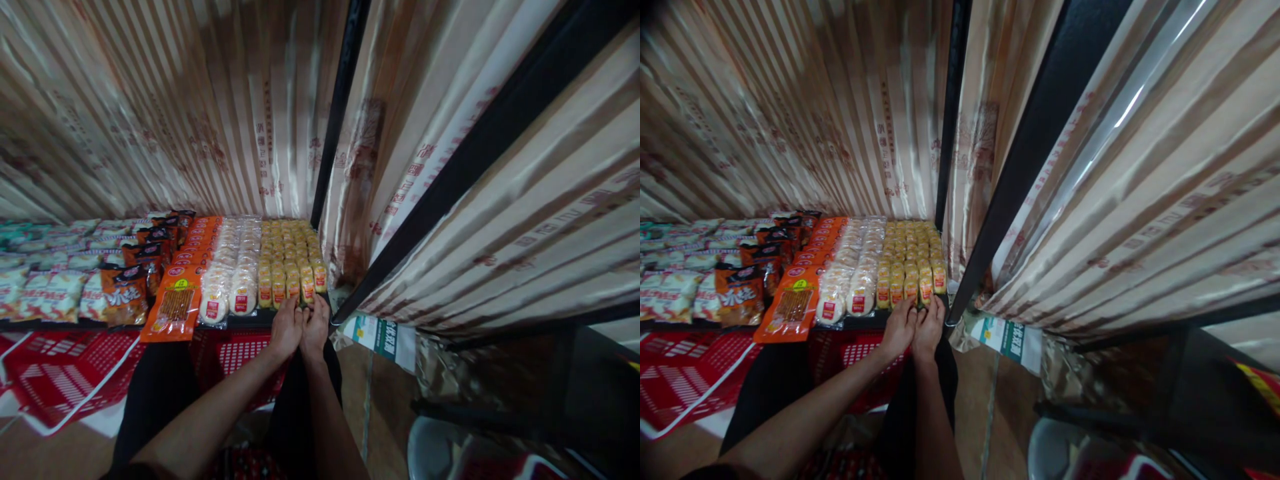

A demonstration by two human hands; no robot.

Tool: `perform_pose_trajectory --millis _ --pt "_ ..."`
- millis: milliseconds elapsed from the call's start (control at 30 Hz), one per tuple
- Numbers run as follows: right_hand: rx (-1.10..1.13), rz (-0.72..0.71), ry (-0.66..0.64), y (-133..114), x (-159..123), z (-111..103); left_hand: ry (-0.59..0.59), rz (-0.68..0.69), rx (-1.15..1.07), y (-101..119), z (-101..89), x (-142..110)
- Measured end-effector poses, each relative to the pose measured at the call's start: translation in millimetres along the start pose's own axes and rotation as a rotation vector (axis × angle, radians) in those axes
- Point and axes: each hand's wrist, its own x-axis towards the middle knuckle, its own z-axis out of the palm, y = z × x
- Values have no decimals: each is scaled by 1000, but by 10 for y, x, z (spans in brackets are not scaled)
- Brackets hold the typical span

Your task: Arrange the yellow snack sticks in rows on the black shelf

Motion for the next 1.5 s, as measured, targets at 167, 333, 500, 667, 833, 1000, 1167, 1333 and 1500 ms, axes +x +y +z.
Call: perform_pose_trajectory --millis 167,333,500,667,833,1000,1167,1333,1500 --pt "21 -21 7 -8 15 -20 5 -17 -39 -40 20 -11" --pt "28 -24 9 37 34 19 6 -25 -31 -88 22 1" --pt "13 -28 -4 61 19 45 12 40 -8 -117 39 11" --pt "-7 -11 4 65 0 50 17 59 3 -116 40 16" --pt "12 -14 -6 63 5 46 26 71 -8 -123 47 13" --pt "50 -34 17 14 -21 22 22 83 -30 -134 43 -20" --pt "34 -30 49 -12 -57 12 14 86 -52 -122 15 -44" --pt "6 -10 100 -43 -197 1 -38 77 -59 -143 -25 -159" --pt "-39 -34 115 -75 -518 15 -68 93 -107 -286 -91 -408"
